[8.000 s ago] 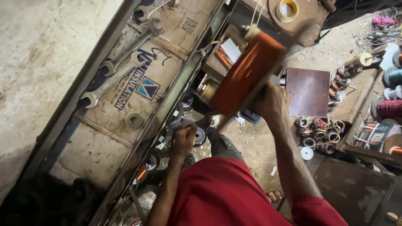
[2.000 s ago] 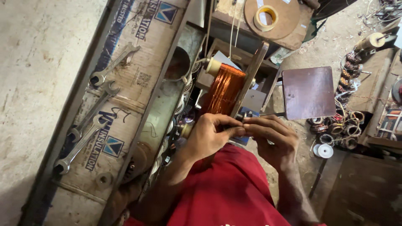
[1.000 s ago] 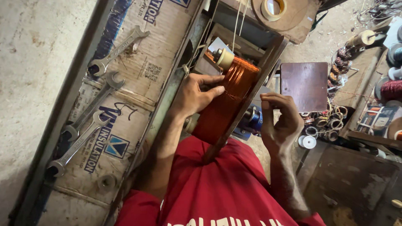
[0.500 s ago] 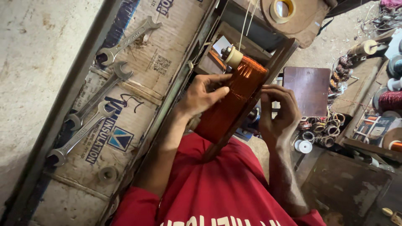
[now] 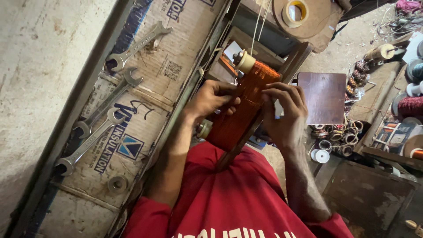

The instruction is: The person operates a manual wire winding machine to wrap copper wire around a cylindrical core. They repeatedly turn the crank to wind the wire, pause to adjust the wire path, and occasionally retrieve a small white plastic piece from the floor to place on the core.

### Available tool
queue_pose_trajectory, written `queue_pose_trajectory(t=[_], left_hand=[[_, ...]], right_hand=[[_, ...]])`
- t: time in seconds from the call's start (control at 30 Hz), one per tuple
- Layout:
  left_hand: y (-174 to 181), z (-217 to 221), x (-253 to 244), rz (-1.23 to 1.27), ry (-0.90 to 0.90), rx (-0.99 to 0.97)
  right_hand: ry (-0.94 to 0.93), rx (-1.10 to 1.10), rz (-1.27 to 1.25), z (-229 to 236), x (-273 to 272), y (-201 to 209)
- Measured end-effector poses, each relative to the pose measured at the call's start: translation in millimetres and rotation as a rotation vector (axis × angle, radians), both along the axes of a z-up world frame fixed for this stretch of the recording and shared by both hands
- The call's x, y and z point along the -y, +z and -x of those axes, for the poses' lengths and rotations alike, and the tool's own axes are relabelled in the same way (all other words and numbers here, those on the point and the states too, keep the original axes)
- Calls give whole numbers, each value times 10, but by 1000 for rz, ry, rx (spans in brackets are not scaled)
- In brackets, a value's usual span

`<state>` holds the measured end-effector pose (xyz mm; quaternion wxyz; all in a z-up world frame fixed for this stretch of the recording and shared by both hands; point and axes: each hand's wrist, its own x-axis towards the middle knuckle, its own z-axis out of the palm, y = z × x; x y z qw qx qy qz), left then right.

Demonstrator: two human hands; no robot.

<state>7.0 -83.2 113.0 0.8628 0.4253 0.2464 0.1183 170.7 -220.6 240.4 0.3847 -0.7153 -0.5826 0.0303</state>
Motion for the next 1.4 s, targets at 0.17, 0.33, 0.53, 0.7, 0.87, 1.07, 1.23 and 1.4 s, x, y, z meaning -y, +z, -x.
queue_pose_trajectory(t=[0.17,0.33,0.53,0.7,0.87,1.07,1.23,1.4], left_hand=[[238,41,160,-181,195,-86],[432,42,165,-483,332,30],[563,-29,50,-497,63,26],[650,-43,38,-487,152,-88],[593,-35,123,-551,240,-145],[422,-74,163,-456,373,-74],[377,-94,224,-363,388,-78],[527,-72,356,-609,435,-267]], right_hand=[[60,96,3,108,-135,50],[40,91,70,219,-209,66],[-1,42,168,139,-260,68],[-15,67,162,173,-307,40],[6,46,71,248,-232,-14],[23,26,81,206,-114,-145],[13,31,78,227,-116,-217],[39,102,124,187,-258,-177]])
